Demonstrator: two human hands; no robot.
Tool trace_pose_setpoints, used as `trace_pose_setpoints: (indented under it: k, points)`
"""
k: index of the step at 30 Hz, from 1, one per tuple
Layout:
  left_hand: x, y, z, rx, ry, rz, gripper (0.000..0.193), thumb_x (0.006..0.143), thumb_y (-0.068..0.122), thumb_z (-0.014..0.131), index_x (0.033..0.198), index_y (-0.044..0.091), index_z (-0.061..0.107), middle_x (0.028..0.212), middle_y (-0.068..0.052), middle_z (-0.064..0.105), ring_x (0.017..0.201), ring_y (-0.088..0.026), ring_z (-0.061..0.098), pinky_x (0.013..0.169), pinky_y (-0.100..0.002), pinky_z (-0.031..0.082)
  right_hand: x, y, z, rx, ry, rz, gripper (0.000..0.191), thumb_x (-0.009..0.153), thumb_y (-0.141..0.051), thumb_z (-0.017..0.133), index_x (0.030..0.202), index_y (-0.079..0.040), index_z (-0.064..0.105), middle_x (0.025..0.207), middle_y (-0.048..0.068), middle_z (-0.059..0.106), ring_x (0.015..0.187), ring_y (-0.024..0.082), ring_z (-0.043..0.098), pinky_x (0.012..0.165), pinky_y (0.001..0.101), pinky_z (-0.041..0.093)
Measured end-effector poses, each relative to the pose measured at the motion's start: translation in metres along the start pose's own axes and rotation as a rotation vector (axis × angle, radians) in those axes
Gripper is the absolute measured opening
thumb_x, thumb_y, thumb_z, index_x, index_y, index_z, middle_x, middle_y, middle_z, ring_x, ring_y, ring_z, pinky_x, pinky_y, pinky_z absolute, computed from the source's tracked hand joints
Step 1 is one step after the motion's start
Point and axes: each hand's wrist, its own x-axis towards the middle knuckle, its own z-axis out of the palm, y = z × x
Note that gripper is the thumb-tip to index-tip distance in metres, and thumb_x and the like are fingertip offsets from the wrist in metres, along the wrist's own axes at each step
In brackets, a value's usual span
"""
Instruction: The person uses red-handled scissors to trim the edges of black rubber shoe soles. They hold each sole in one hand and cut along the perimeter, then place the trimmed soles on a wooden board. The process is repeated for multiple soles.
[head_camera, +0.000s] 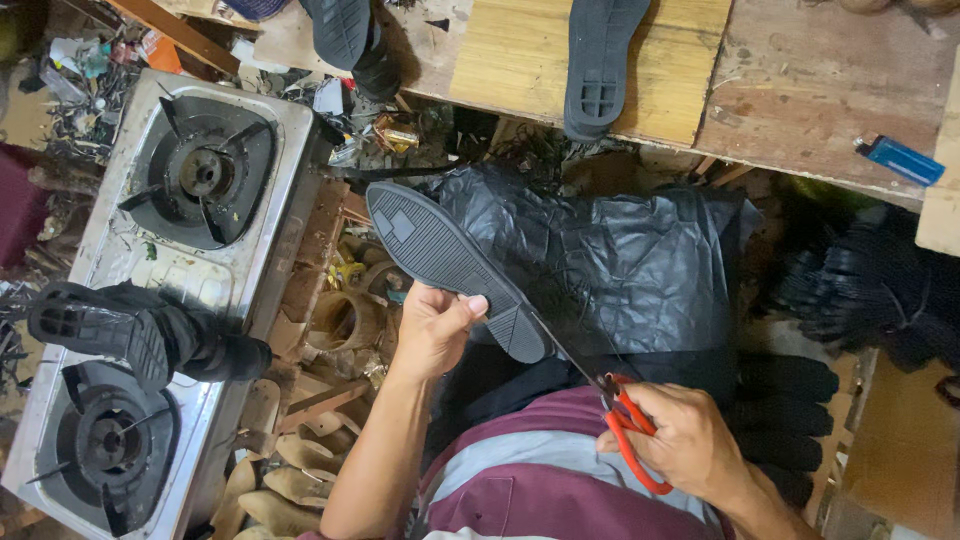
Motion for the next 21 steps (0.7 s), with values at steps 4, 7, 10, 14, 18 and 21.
trace_pose_setpoints:
  k: [4, 7, 10, 14, 18, 21]
  points:
    - [-0.001, -0.005, 0.0, 0.026, -0.031, 0.018, 0.046, 0.087, -0.009, 0.07, 0.129, 0.002, 0.056, 0.108, -0.01, 0.072, 0.088, -0.018, 0.069, 0.078, -0.032, 0.056, 0.002, -0.004, 0.002, -0.031, -0.009, 0.001, 0.052, 0.055, -0.03, 0.096, 0.089, -0.001, 0.069, 0.062, 0.009, 0.066, 0.054, 0.025, 0.065, 0.055, 0.0383, 0.05]
    - [-0.001, -0.009, -0.005, 0.012, -0.033, 0.043, 0.041, 0.091, -0.01, 0.07, 0.129, -0.001, 0.058, 0.108, -0.011, 0.071, 0.089, -0.018, 0.067, 0.079, -0.031, 0.054, 0.003, -0.008, 0.002, -0.076, -0.018, 0.014, 0.052, 0.055, -0.029, 0.095, 0.09, -0.001, 0.069, 0.064, 0.01, 0.065, 0.057, 0.026, 0.064, 0.058, 0.0394, 0.049]
    - [-0.002, -0.009, -0.009, -0.008, -0.04, 0.072, 0.034, 0.094, -0.01, 0.071, 0.126, -0.003, 0.059, 0.108, -0.013, 0.071, 0.09, -0.019, 0.067, 0.08, -0.032, 0.053, 0.005, -0.01, 0.003, -0.082, -0.01, 0.009, 0.053, 0.056, -0.031, 0.095, 0.093, -0.002, 0.069, 0.063, 0.009, 0.065, 0.056, 0.026, 0.063, 0.059, 0.0393, 0.05]
    - [-0.004, -0.008, -0.004, -0.025, -0.031, 0.06, 0.037, 0.091, -0.009, 0.07, 0.124, 0.0, 0.058, 0.106, -0.011, 0.07, 0.09, -0.018, 0.068, 0.08, -0.032, 0.055, 0.003, -0.012, 0.005, -0.008, 0.005, -0.001, 0.047, 0.063, -0.031, 0.093, 0.09, -0.001, 0.068, 0.064, 0.007, 0.066, 0.055, 0.021, 0.065, 0.055, 0.0358, 0.052]
    - [-0.004, -0.008, 0.001, -0.029, 0.002, 0.049, 0.043, 0.087, -0.01, 0.07, 0.126, 0.003, 0.056, 0.105, -0.009, 0.07, 0.089, -0.017, 0.067, 0.078, -0.031, 0.055, 0.0, -0.009, 0.007, 0.121, -0.076, 0.174, 0.042, 0.065, -0.028, 0.093, 0.09, -0.003, 0.07, 0.057, 0.006, 0.068, 0.048, 0.017, 0.07, 0.047, 0.0334, 0.053]
    - [-0.004, -0.008, -0.001, -0.025, 0.0, 0.041, 0.043, 0.087, -0.01, 0.071, 0.126, 0.003, 0.056, 0.105, -0.008, 0.07, 0.089, -0.017, 0.067, 0.078, -0.031, 0.054, -0.003, -0.001, 0.007, 0.099, -0.054, 0.086, 0.039, 0.065, -0.025, 0.093, 0.084, -0.001, 0.07, 0.057, 0.006, 0.069, 0.046, 0.016, 0.068, 0.045, 0.0321, 0.052]
